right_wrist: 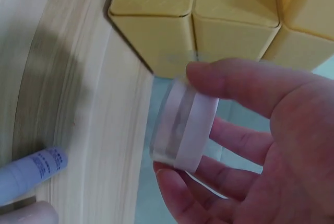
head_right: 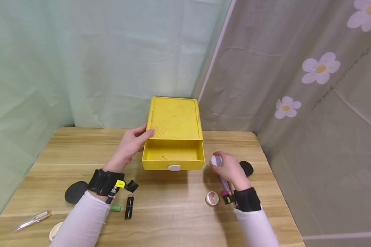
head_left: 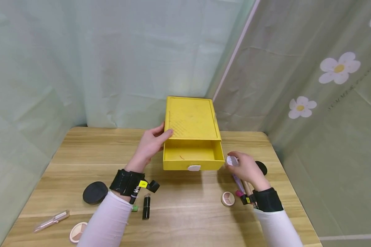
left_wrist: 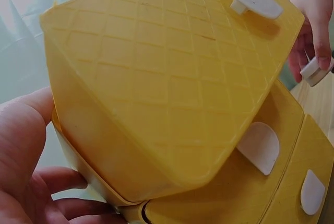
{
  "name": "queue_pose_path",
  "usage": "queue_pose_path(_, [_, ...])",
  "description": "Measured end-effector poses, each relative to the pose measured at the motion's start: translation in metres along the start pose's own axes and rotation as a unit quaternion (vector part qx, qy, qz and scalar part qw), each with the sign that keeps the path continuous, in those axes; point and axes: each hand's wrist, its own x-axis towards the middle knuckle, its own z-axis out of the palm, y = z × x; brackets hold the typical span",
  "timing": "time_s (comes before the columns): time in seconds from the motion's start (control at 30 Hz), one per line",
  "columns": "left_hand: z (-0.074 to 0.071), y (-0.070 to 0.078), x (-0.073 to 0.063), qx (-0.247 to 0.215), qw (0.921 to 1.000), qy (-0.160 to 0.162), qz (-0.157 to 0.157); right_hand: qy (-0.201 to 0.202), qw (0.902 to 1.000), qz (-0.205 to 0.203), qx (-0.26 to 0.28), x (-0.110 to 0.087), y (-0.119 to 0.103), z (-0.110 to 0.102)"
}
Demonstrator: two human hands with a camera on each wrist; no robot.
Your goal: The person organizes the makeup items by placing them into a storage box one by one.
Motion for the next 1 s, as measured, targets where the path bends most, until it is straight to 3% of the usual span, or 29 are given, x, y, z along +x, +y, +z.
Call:
queue_pose_path(0.17, [0.002,0.0,0.002,0.0,1.0,-0.002,0.002,-0.002,0.9998,-0.015,0.011,-0.005,-0.007,-0.006])
queue_pose_path(0.53, [0.004,0.0,0.001,-0.002,1.0,-0.005,0.006,0.031,0.998,-0.033,0.045,-0.008,-0.023,-0.025])
queue_pose_path(0.8, [0.007,0.001,0.0,-0.004,1.0,-0.002,0.006,0.076,0.9912,0.007,0.107,-0.01,-0.034,-0.036])
queue_pose_path(1.0, [0.009,0.0,0.0,-0.001,1.0,-0.002,0.009,0.105,0.9808,0.044,0.159,-0.013,-0.041,-0.044])
